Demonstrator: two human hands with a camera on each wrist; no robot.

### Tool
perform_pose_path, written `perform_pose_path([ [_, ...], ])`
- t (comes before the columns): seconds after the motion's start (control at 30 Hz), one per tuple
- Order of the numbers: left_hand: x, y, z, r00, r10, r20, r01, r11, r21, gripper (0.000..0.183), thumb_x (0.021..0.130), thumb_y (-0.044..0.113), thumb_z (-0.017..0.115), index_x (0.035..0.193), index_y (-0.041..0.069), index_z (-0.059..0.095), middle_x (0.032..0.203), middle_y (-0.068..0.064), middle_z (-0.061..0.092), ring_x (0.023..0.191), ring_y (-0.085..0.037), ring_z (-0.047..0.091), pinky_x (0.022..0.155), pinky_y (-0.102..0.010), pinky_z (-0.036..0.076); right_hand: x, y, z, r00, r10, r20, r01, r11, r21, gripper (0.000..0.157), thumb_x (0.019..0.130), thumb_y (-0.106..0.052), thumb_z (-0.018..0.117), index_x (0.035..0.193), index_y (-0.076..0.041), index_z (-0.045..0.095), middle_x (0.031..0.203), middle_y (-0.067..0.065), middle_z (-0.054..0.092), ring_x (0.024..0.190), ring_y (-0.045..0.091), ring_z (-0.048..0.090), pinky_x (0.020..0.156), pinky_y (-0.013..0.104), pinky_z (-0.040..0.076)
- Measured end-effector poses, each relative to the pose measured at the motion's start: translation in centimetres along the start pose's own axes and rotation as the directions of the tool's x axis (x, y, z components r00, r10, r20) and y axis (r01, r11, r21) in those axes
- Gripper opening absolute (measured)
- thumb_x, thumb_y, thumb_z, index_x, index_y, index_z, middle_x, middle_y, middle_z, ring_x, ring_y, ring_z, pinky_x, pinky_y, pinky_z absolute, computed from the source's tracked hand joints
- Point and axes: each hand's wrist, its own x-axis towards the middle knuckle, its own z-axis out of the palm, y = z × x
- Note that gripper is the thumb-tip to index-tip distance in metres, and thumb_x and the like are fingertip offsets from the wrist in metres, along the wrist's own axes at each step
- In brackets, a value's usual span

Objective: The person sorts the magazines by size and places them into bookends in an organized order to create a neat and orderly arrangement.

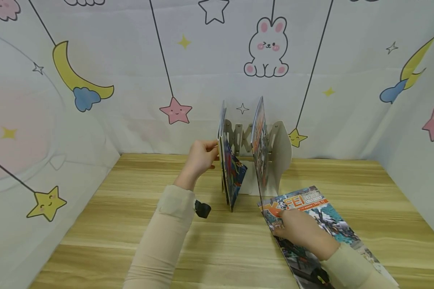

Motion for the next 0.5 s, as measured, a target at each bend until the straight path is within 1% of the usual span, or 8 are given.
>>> perform_pose_path([
  [0.1, 0.02, -0.03, 0.00, 1.000, 0.004, -0.001, -0.004, 1.000, 0.002, 0.038, 0.099, 0.022, 0.049, 0.135, 0.012, 0.053, 0.123, -0.011, 0.064, 0.095, -0.025, 0.068, 0.067, -0.035, 0.058, -0.07, 0.05, 0.04, 1.000, 0.002, -0.002, -0.002, 1.000, -0.004, 0.031, 0.078, -0.032, 0.076, 0.091, -0.006, 0.066, 0.058, -0.002, 0.048, 0.047, 0.012, 0.038, 0.044, 0.026, 0.030],
  [0.13, 0.02, -0.04, 0.01, 1.000, 0.003, -0.001, -0.003, 1.000, 0.002, 0.038, 0.099, 0.022, 0.049, 0.135, 0.012, 0.053, 0.123, -0.011, 0.064, 0.095, -0.025, 0.068, 0.067, -0.034, 0.058, -0.07, 0.07, 0.09, 1.000, 0.008, -0.001, -0.008, 1.000, 0.000, 0.028, 0.077, -0.032, 0.076, 0.084, -0.008, 0.064, 0.057, -0.002, 0.047, 0.047, 0.012, 0.038, 0.044, 0.026, 0.029],
  [0.2, 0.04, -0.07, 0.01, 1.000, 0.002, -0.002, -0.002, 1.000, 0.002, 0.038, 0.099, 0.022, 0.049, 0.135, 0.012, 0.052, 0.123, -0.011, 0.064, 0.095, -0.025, 0.068, 0.066, -0.034, 0.058, -0.01, 0.14, 0.22, 1.000, 0.012, -0.004, -0.012, 1.000, 0.003, 0.026, 0.077, -0.031, 0.076, 0.076, -0.011, 0.060, 0.056, -0.001, 0.046, 0.047, 0.012, 0.037, 0.044, 0.026, 0.028],
  [0.23, 0.05, -0.09, 0.02, 1.000, 0.002, -0.003, -0.002, 1.000, 0.002, 0.038, 0.099, 0.022, 0.049, 0.135, 0.012, 0.052, 0.123, -0.011, 0.064, 0.095, -0.025, 0.068, 0.066, -0.034, 0.058, 0.01, 0.19, 0.31, 1.000, 0.015, -0.005, -0.015, 1.000, 0.005, 0.026, 0.077, -0.031, 0.077, 0.076, -0.010, 0.060, 0.056, -0.002, 0.046, 0.047, 0.011, 0.037, 0.044, 0.026, 0.028],
  [0.33, 0.05, -0.11, 0.02, 1.000, 0.000, -0.004, 0.000, 1.000, 0.001, 0.038, 0.099, 0.021, 0.049, 0.135, 0.012, 0.052, 0.122, -0.011, 0.064, 0.095, -0.025, 0.067, 0.066, -0.034, 0.058, 0.08, 0.37, 0.58, 1.000, 0.008, -0.005, -0.008, 1.000, 0.004, 0.026, 0.078, -0.030, 0.076, 0.087, -0.008, 0.067, 0.057, -0.002, 0.048, 0.047, 0.011, 0.037, 0.044, 0.026, 0.027],
  [0.4, 0.04, -0.12, 0.02, 1.000, 0.002, -0.004, -0.002, 1.000, 0.002, 0.038, 0.099, 0.021, 0.049, 0.135, 0.012, 0.053, 0.122, -0.011, 0.065, 0.095, -0.026, 0.067, 0.065, -0.034, 0.058, 0.11, 0.47, 0.75, 1.000, 0.000, -0.004, 0.000, 1.000, 0.000, 0.024, 0.079, -0.029, 0.075, 0.089, -0.009, 0.069, 0.058, -0.002, 0.049, 0.048, 0.011, 0.038, 0.045, 0.026, 0.028],
  [0.43, 0.03, -0.12, 0.02, 1.000, 0.002, -0.004, -0.002, 1.000, 0.001, 0.037, 0.099, 0.021, 0.049, 0.135, 0.012, 0.053, 0.122, -0.011, 0.065, 0.095, -0.026, 0.067, 0.065, -0.034, 0.058, 0.13, 0.51, 0.82, 1.000, -0.003, -0.003, 0.003, 1.000, -0.002, 0.021, 0.080, -0.029, 0.074, 0.088, -0.010, 0.069, 0.058, -0.002, 0.048, 0.048, 0.011, 0.038, 0.045, 0.026, 0.028],
  [0.5, -0.01, -0.10, 0.01, 1.000, 0.005, -0.004, -0.005, 1.000, 0.002, 0.037, 0.099, 0.021, 0.049, 0.135, 0.012, 0.053, 0.122, -0.012, 0.064, 0.095, -0.026, 0.068, 0.065, -0.034, 0.058, 0.13, 0.54, 0.94, 1.000, -0.009, -0.005, 0.009, 1.000, -0.006, 0.018, 0.080, -0.029, 0.074, 0.077, -0.015, 0.063, 0.057, -0.002, 0.047, 0.048, 0.011, 0.038, 0.046, 0.026, 0.027],
])
